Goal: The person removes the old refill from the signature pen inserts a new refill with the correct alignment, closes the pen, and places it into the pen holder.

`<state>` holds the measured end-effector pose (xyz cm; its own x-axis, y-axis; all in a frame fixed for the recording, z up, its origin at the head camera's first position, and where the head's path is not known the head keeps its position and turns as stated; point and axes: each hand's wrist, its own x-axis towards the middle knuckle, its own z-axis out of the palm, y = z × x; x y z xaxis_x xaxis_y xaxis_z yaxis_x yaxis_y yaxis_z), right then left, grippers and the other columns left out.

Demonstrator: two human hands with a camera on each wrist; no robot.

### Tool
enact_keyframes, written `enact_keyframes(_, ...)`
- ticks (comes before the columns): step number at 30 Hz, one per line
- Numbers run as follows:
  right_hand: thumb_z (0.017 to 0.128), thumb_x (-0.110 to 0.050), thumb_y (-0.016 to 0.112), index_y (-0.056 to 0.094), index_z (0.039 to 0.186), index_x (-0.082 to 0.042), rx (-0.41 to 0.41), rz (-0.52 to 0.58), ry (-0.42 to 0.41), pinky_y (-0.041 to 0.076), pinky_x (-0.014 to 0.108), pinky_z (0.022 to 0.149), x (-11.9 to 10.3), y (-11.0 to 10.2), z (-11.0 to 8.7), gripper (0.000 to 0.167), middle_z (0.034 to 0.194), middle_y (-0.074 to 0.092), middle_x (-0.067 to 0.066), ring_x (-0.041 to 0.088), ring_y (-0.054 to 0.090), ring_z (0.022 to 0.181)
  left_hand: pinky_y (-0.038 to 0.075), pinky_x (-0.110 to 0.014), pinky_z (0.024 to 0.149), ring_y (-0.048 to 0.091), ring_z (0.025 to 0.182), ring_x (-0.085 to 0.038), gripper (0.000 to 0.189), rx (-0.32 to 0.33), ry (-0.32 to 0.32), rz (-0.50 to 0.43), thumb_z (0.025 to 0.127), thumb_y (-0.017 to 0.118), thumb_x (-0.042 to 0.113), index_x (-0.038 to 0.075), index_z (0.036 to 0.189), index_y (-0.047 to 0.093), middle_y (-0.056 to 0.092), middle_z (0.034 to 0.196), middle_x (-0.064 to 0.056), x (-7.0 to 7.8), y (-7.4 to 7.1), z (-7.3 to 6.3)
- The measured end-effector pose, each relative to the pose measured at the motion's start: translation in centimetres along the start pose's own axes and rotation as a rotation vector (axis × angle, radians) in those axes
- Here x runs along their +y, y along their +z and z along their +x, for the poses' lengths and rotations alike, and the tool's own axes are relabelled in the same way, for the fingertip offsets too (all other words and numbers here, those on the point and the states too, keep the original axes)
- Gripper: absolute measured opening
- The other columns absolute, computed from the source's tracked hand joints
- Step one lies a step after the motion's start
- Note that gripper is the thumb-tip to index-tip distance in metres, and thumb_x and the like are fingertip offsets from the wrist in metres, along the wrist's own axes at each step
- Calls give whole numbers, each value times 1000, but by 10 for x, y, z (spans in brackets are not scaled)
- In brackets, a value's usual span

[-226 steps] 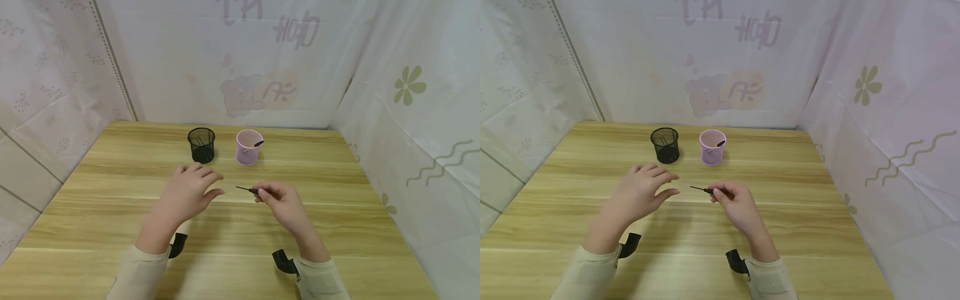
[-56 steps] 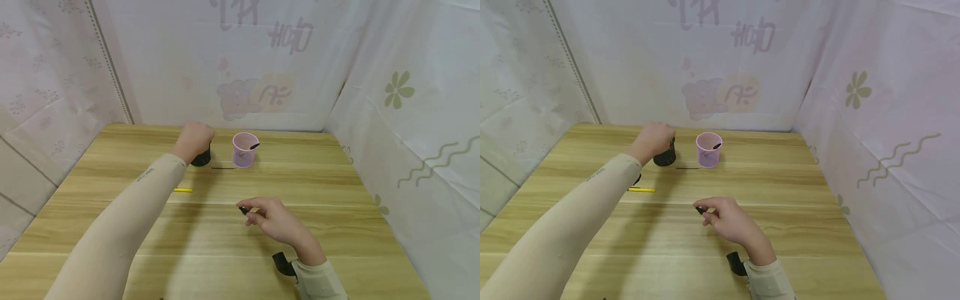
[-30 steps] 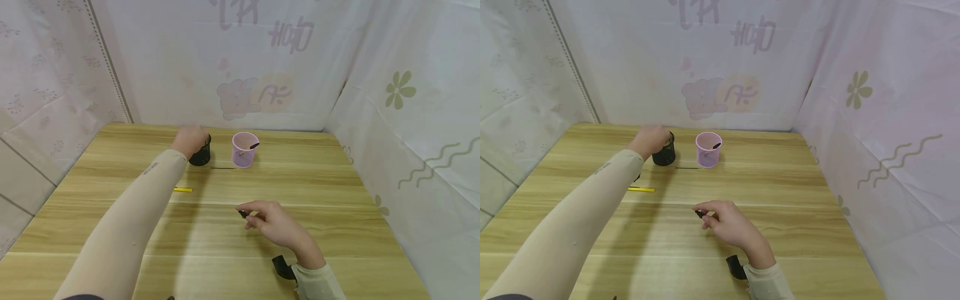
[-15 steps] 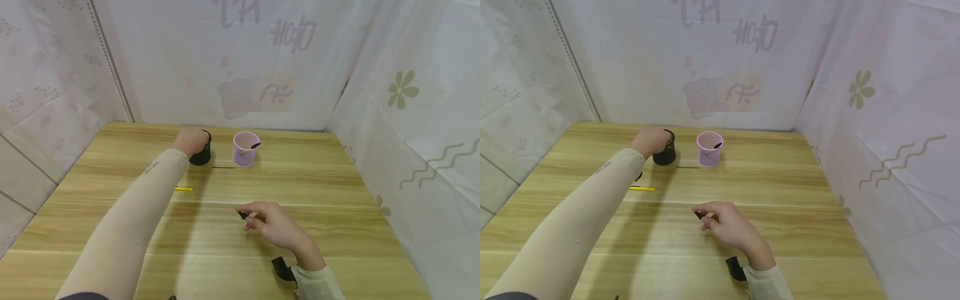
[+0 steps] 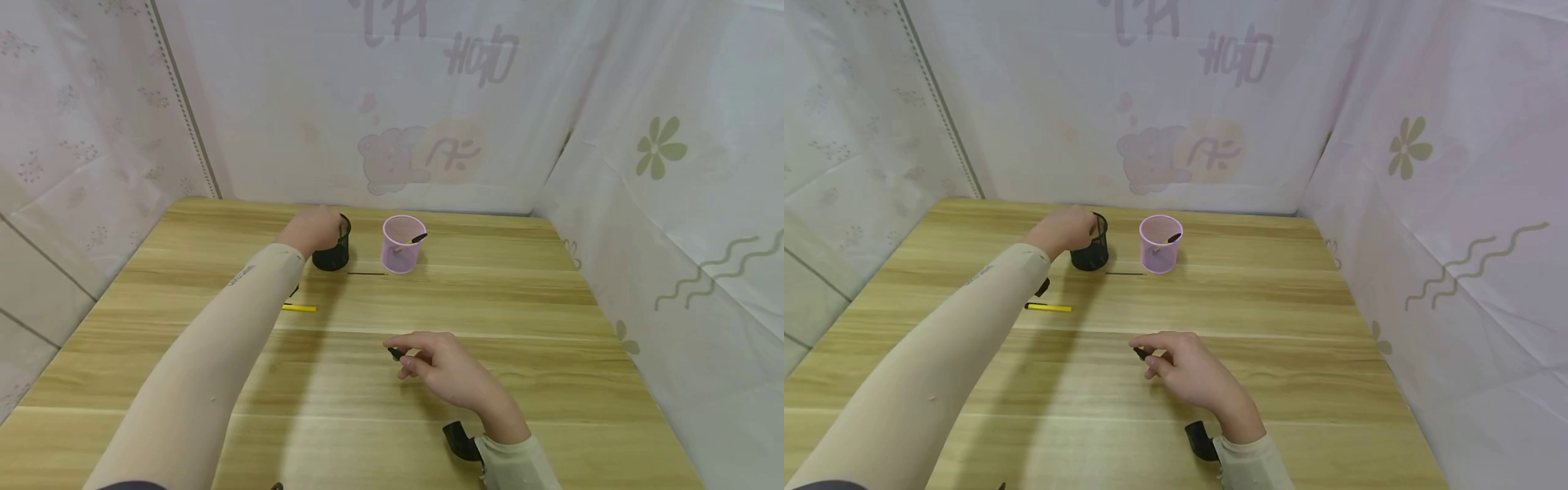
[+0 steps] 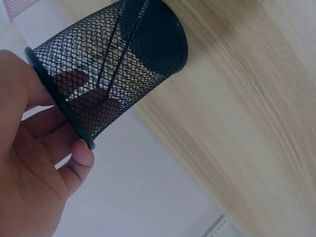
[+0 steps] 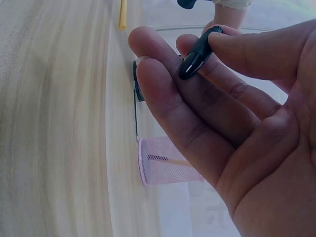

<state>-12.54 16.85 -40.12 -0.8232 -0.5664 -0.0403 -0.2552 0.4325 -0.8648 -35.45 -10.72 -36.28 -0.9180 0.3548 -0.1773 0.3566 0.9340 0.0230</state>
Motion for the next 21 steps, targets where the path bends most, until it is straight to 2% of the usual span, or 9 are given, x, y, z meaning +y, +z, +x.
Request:
enact_keyframes(6,106,2,58,68,141,-13,3,-8,-10,64,34,85,2,0,0,40,141,69,20,29,79,94,58,-46,92,68,104,-28,28,-10,-11,9,106,47,8,6,113,75,75,123,-16,-1,2,2)
enact_keyframes(9,106,1,58,69,141,-14,9,-11,-6,64,33,85,2,0,0,40,140,70,19,30,79,94,59,-47,93,70,107,-29,28,-5,-21,-6,107,47,9,7,113,74,74,127,-17,-3,4,4)
enact_keyframes(16,106,2,58,68,141,-12,-4,4,1,64,34,86,2,1,0,39,142,68,21,31,79,95,58,-45,84,66,91,-27,25,68,-39,-25,107,48,8,6,100,72,77,112,-16,-10,12,4)
enact_keyframes(21,105,2,58,69,140,-12,-1,3,-2,64,32,85,1,1,0,39,141,69,21,31,79,94,58,-45,82,65,90,-27,26,87,-34,-16,107,48,8,7,94,71,76,108,-16,-12,15,4)
